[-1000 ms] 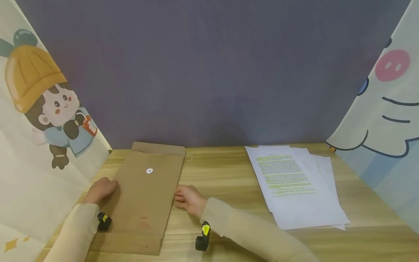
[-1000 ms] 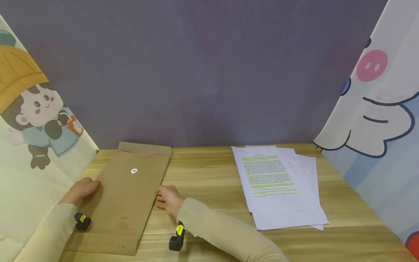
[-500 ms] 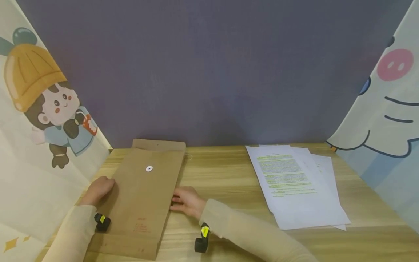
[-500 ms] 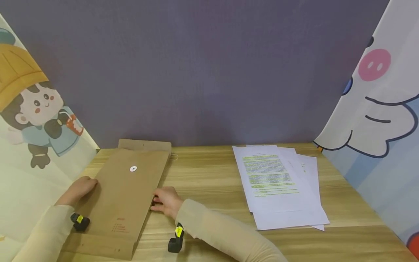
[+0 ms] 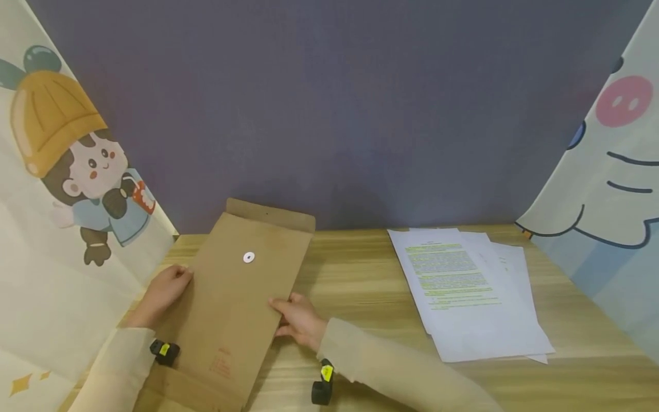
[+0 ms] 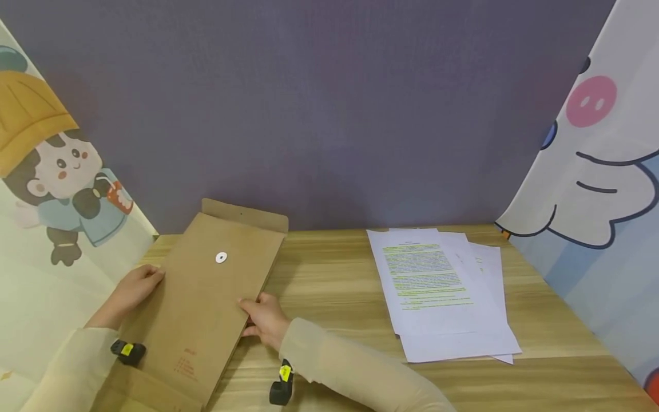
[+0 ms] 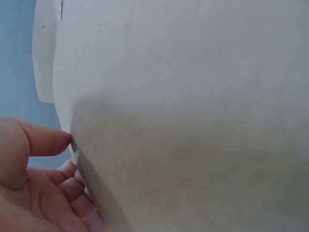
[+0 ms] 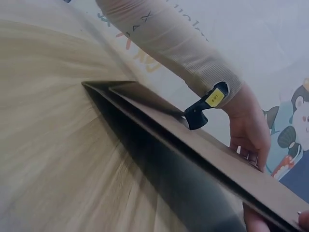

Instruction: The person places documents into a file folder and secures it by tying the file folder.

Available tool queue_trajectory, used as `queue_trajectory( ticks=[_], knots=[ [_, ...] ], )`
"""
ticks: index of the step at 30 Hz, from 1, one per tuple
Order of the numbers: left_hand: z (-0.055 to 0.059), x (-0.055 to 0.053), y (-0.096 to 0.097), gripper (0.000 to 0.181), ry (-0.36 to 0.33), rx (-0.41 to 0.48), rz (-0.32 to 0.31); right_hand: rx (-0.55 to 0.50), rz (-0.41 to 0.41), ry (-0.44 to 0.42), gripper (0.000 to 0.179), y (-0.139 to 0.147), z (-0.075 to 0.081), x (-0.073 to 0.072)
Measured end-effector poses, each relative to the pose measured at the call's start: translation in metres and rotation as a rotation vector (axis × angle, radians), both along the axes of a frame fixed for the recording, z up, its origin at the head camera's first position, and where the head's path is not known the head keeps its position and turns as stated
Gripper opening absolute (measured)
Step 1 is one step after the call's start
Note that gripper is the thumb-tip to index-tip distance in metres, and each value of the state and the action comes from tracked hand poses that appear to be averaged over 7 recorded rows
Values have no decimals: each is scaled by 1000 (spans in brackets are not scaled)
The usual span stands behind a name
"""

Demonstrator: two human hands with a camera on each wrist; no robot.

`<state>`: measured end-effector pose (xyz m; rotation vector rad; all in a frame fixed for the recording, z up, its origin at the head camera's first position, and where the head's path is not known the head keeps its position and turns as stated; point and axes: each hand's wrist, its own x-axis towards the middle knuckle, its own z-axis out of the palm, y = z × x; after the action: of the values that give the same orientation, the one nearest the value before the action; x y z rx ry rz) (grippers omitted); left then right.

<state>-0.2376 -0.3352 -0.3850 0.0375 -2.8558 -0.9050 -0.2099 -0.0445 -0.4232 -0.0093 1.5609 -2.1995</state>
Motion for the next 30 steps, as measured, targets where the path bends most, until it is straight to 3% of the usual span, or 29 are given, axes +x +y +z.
queue_trajectory(
  ticks=[6,10,25,30],
  knots=[
    [15,-3,22,32,51,3,-29,35,12,55,20,17,6,1],
    [21,-5,37,34,26,24,-49,51,2,91,21,32,7,0],
    [12,-11,67,53,-29,118,-176,24,12,138,28,80,5,12],
    [20,-8,75,48,-30,143,-199,25,-15,126,28,100,5,18]
  ],
)
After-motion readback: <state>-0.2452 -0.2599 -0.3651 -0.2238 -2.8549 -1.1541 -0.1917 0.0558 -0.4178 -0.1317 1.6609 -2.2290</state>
